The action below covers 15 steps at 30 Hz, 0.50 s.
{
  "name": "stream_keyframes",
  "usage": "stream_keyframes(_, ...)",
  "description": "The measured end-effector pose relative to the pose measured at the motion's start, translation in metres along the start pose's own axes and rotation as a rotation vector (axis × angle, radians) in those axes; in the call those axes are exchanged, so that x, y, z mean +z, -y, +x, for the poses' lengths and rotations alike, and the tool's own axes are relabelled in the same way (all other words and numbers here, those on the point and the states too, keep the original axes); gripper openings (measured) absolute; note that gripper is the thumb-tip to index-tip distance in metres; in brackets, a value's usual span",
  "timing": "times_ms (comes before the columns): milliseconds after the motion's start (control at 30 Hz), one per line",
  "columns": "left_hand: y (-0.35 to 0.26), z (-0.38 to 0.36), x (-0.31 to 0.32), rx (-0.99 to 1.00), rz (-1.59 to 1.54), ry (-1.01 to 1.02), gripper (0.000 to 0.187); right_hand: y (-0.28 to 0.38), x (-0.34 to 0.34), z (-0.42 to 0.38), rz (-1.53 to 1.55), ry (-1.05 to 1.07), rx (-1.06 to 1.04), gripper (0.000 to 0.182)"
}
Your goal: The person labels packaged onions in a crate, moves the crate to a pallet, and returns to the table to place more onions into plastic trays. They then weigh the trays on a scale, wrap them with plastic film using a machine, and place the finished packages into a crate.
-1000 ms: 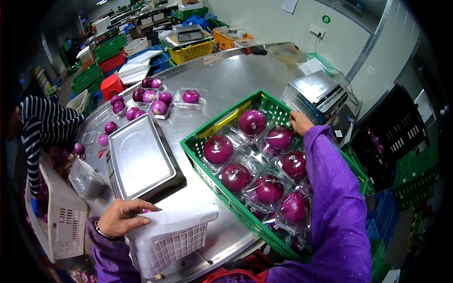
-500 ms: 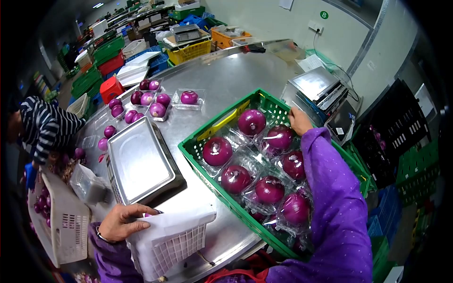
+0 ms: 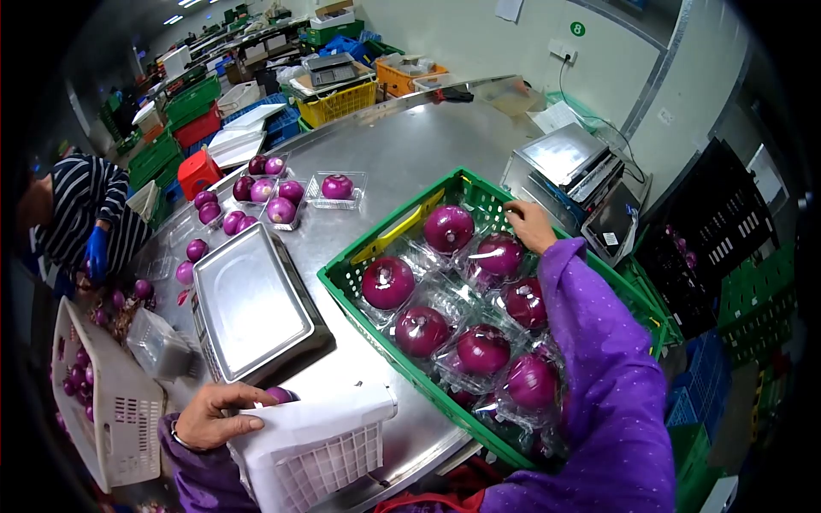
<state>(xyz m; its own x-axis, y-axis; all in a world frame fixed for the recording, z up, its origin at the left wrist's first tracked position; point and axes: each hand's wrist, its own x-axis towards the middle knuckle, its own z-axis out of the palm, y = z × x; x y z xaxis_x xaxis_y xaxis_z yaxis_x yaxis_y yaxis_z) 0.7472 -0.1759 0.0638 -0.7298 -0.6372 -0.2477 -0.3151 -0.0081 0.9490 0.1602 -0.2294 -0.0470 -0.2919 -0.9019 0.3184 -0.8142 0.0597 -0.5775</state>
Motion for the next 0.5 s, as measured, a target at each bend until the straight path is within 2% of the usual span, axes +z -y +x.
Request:
stream_keyframes(67,-0.001,0.002,0.0,0.004,0.03,0.022,0.034,0.006,0.022,0.015,-0.031,-0.065,-0.155,0.026)
stream_keyframes(133,-0.004,0.003,0.002,0.0,0.045,0.032,0.034,0.02,0.037,0.024,-0.183,-0.002,-0.172,0.024)
stream_keyframes(200,-0.004,0.003,0.007,-0.005,0.041,0.024,0.033,0.022,0.054,0.036,-0.408,0.017,-0.108,0.024)
stream_keyframes(300,0.001,-0.004,0.006,-0.044,0.046,-0.021,0.033,0.018,0.062,0.051,-0.408,0.101,0.204,0.022)
stream_keyframes(500,0.016,-0.011,-0.004,-0.063,0.069,-0.046,0.033,-0.004,0.082,0.064,-0.355,0.079,0.321,0.023)
